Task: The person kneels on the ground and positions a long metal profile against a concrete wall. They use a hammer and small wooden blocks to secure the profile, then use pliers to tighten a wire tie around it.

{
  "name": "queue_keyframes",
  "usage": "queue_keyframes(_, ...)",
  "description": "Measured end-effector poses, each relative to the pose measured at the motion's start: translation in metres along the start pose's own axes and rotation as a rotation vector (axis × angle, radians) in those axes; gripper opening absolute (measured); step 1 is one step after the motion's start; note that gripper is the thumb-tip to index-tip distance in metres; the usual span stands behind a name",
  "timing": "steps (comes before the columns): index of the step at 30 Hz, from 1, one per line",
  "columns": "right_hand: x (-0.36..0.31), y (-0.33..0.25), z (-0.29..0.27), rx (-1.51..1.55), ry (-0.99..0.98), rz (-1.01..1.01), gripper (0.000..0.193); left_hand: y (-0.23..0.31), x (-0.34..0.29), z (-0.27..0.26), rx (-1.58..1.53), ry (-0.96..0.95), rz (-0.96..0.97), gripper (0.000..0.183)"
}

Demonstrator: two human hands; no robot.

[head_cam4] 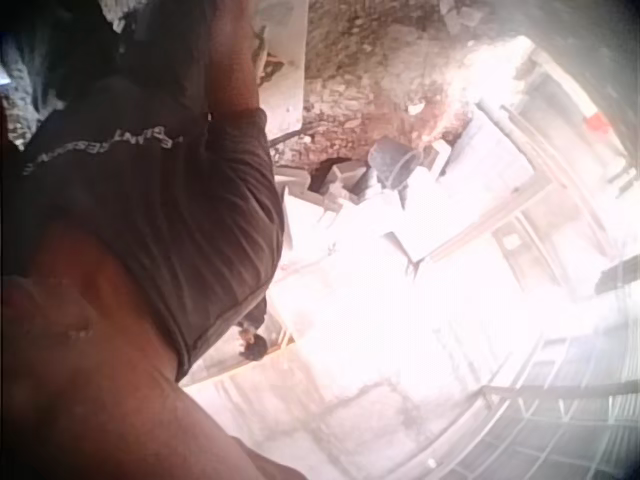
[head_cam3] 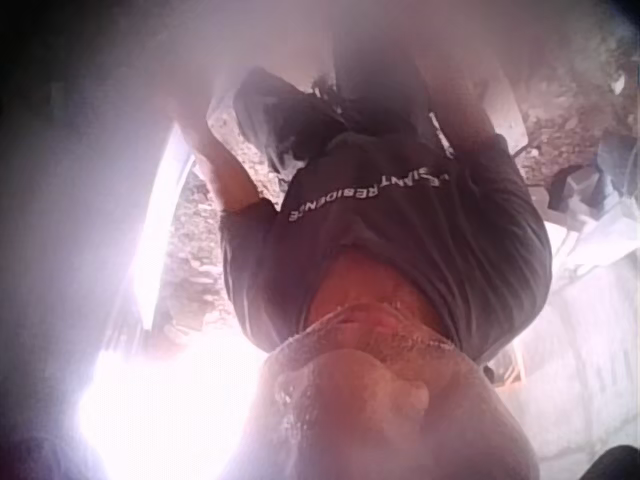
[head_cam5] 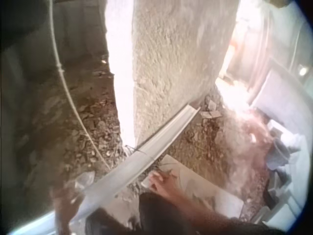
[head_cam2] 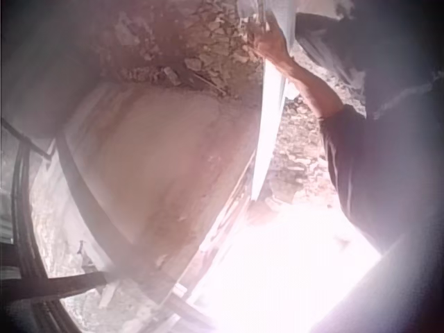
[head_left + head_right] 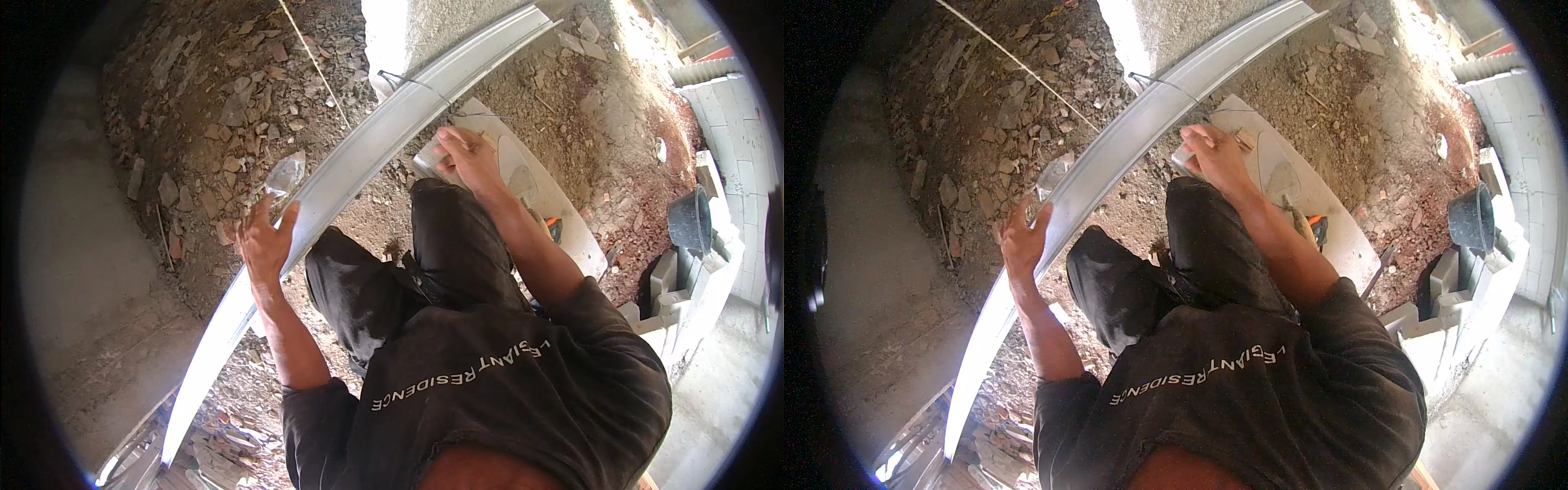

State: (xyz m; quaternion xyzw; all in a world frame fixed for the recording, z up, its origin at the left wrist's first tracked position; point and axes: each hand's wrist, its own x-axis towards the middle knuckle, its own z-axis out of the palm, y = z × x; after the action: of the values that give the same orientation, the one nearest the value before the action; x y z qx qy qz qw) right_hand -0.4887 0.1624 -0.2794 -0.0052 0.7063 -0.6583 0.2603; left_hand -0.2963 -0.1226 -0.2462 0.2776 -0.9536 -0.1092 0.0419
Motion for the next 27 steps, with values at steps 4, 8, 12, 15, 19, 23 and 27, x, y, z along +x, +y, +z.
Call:
queue_keyframes(4, 0.008, 0.007, 0.008, 0.096, -0.026, 0.022, 0.054, 0.024, 0.004, -0.005, -0.042, -0.168, -0.152, 0.058)
queue_keyframes(8, 0.011, 0.004, 0.016, 0.141, -0.077, 0.017, 0.057, 0.005, -0.001, 0.016, 0.023, -0.058, -0.122, 0.053)
queue_keyframes(12, 0.017, 0.012, 0.018, 0.240, 0.059, -0.017, 0.054, 0.004, -0.001, 0.021, 0.066, -0.018, -0.100, 0.050)
queue_keyframes(15, 0.029, 0.015, 0.015, 0.258, 0.217, -0.117, 0.049, 0.004, 0.000, 0.023, 0.040, -0.005, -0.082, 0.047)
queue_keyframes(19, 0.035, 0.019, 0.005, 0.249, 0.229, -0.121, 0.040, 0.008, -0.002, 0.019, 0.025, -0.026, -0.096, 0.046)
queue_keyframes(23, 0.038, 0.020, -0.004, 0.223, 0.134, -0.166, 0.036, 0.010, -0.001, 0.016, 0.033, -0.055, -0.121, 0.047)
queue_keyframes(27, 0.045, 0.024, -0.008, 0.183, 0.083, -0.247, 0.032, 0.007, 0.000, 0.016, 0.022, -0.033, -0.117, 0.048)
